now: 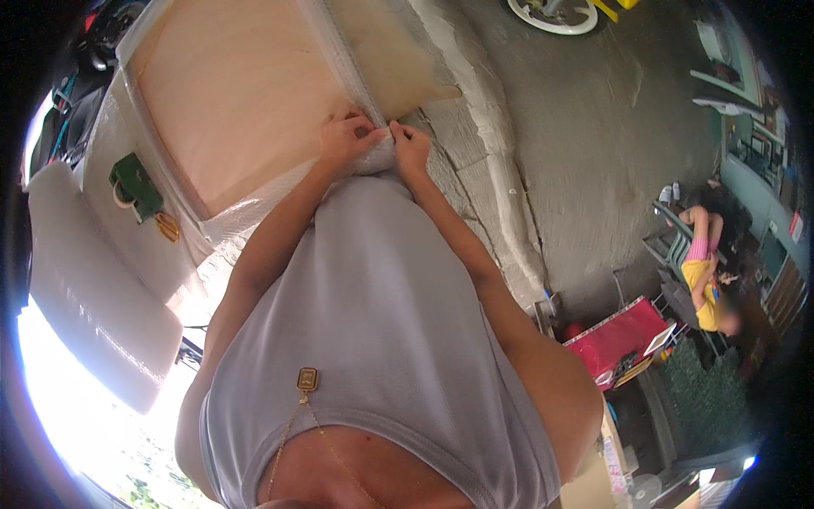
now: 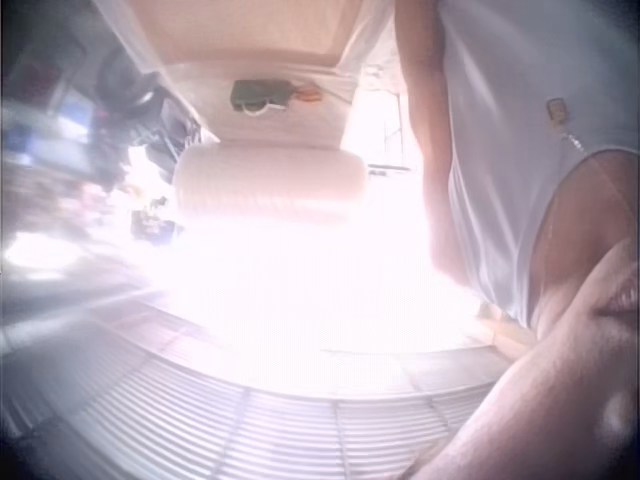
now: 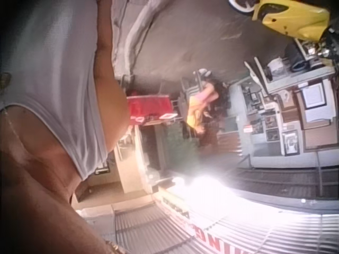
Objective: The person wraps a framed artwork with bubble wrap and tape. They cut the bubble wrap, fold it over the frame, and secure it with tape. The wrapped item is then carried into a room and placed on a table.
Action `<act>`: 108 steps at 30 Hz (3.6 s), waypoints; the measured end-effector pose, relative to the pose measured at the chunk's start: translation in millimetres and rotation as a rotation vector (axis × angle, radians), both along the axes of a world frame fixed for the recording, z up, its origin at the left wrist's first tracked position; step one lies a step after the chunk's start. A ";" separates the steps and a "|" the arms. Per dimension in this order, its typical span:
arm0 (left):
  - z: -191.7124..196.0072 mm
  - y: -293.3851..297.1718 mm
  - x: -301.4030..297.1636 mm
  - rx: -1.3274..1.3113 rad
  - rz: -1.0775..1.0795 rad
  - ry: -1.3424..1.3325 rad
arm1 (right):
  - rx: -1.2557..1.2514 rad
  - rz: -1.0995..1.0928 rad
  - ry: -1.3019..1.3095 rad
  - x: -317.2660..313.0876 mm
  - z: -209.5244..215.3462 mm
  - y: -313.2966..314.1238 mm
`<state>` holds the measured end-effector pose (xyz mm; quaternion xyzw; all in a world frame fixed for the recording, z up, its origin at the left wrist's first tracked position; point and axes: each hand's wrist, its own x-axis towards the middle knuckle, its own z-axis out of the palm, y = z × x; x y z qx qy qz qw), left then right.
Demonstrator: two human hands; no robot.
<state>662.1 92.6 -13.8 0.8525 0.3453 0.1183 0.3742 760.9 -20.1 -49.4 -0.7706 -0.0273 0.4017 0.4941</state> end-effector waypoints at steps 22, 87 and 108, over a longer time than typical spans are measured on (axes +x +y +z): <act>50.5 27.1 -219.4 0.032 1.190 -0.297 | 0.130 -0.017 0.883 68.5 -35.0 0.1; -0.8 -12.4 -505.7 0.090 1.314 0.355 | -0.138 -0.474 -0.952 -41.3 23.1 1.3; 30.6 9.2 25.5 0.235 -0.394 -0.037 | 0.281 -0.417 0.103 10.7 43.6 -25.2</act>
